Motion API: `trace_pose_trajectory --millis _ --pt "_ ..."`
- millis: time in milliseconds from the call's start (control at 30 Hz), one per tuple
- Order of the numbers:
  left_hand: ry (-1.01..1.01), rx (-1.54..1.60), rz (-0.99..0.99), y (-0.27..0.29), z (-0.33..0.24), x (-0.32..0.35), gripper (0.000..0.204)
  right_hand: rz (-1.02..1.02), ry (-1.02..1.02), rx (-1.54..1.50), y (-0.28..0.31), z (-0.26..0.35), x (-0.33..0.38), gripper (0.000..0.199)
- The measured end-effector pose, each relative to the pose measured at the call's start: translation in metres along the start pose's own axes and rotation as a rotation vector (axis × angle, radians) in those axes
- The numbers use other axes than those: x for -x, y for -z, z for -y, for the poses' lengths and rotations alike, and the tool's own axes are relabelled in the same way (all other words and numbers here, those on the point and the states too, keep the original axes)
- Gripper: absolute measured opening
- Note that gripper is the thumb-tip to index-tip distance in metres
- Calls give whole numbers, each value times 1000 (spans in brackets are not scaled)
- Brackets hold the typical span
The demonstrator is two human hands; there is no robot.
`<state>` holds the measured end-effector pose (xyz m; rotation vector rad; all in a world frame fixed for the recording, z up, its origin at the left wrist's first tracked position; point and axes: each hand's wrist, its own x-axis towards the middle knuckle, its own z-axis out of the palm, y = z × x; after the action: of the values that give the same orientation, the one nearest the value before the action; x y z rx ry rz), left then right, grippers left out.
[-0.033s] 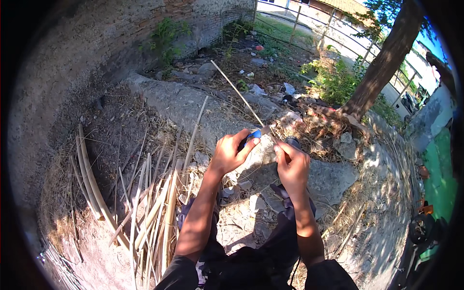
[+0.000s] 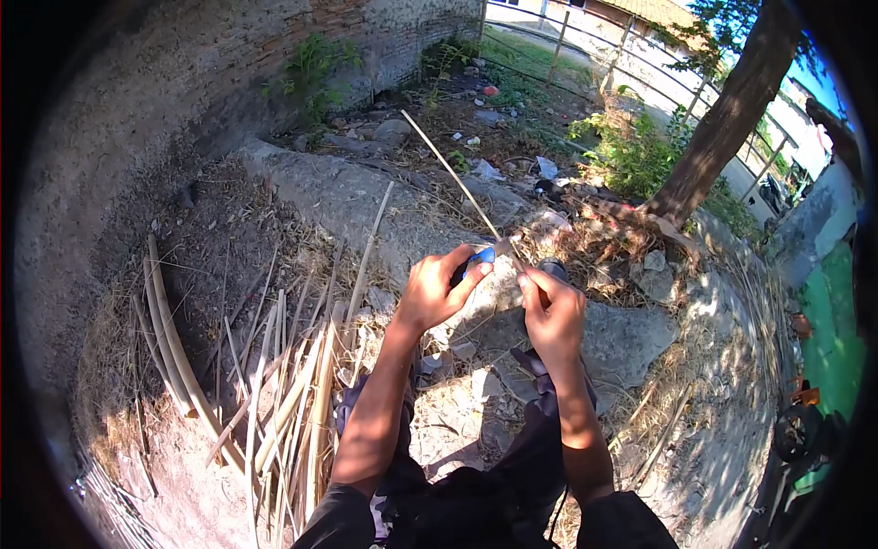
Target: The person strips a bamboo stick using a utility knife.
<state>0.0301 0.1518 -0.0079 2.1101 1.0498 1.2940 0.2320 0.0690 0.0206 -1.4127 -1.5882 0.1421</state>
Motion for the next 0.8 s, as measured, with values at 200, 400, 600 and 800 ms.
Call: trace_pose_trajectory --millis 200,400,600,800 --pt "69 39 23 4 -12 1 37 24 -91 -134 1 12 -4 20" --pt "-6 5 -21 2 -8 0 36 75 -130 -108 5 20 0 21" --pt "-19 -57 -9 3 -7 2 37 26 -47 -75 5 18 9 21" --pt "-67 -67 -26 0 -16 1 39 -7 -30 -85 8 21 16 22"
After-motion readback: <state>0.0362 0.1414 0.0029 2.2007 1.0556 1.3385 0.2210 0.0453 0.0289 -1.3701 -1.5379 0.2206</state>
